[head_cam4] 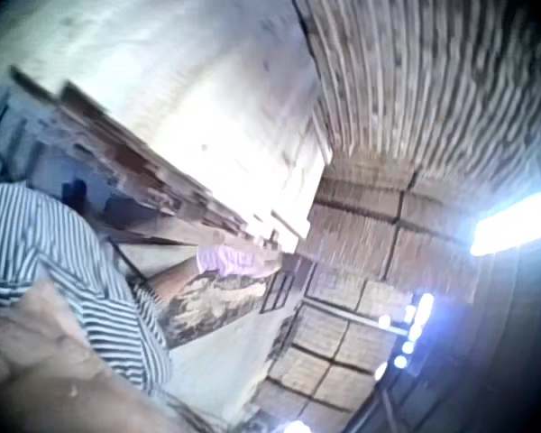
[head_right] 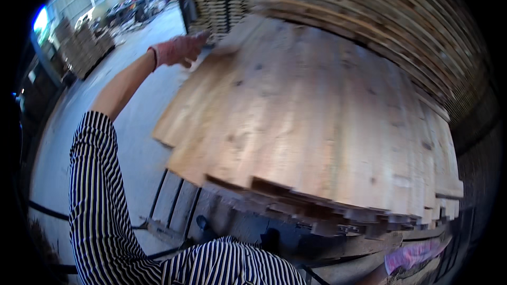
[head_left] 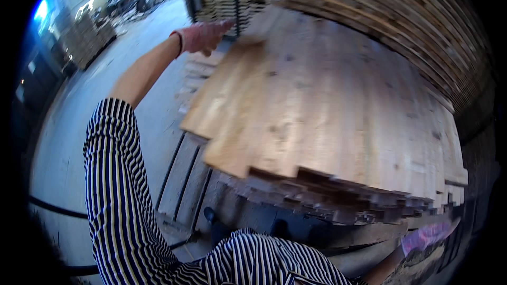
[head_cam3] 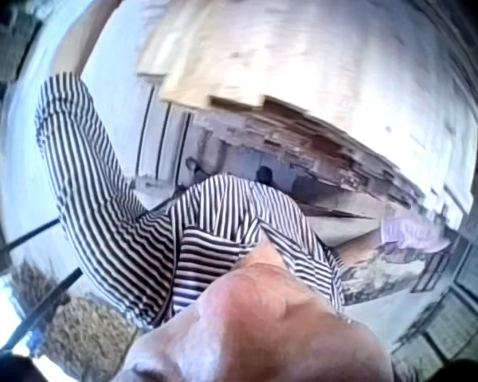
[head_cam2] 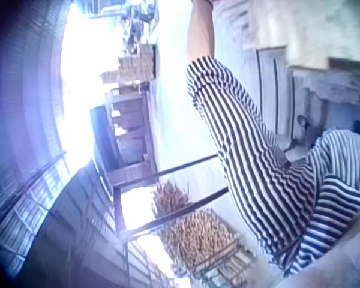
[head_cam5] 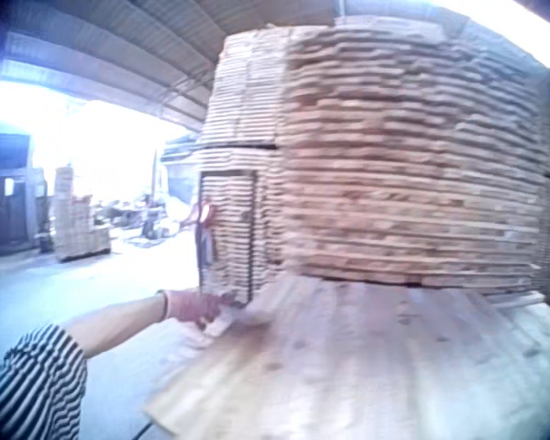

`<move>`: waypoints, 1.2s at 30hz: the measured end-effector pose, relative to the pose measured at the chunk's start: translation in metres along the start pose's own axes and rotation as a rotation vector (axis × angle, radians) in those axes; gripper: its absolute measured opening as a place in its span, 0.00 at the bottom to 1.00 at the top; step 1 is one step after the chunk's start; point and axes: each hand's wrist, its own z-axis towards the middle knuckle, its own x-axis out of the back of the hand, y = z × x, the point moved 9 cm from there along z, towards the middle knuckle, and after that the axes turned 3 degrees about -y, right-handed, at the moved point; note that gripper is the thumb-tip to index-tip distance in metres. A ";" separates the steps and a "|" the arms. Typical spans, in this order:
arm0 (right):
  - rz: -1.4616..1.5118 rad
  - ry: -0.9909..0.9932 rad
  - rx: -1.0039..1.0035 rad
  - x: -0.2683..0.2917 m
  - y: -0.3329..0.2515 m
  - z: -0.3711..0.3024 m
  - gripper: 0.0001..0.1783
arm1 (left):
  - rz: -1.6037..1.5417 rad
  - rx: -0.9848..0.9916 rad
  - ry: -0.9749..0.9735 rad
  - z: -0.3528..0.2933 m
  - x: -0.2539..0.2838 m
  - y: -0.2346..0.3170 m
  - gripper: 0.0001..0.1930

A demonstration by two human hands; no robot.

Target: The person repeatedly picks up small wooden planks from a metal rack and stacks them onto a large pile of lumber. They handle the planks by hand, wearing pink gloves, and arrange them in a neat stack within a warehouse environment.

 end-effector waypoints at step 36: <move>0.890 -1.584 -0.701 -0.388 -1.005 -0.454 0.21 | -1.258 -0.115 -0.607 0.409 0.182 -0.462 0.31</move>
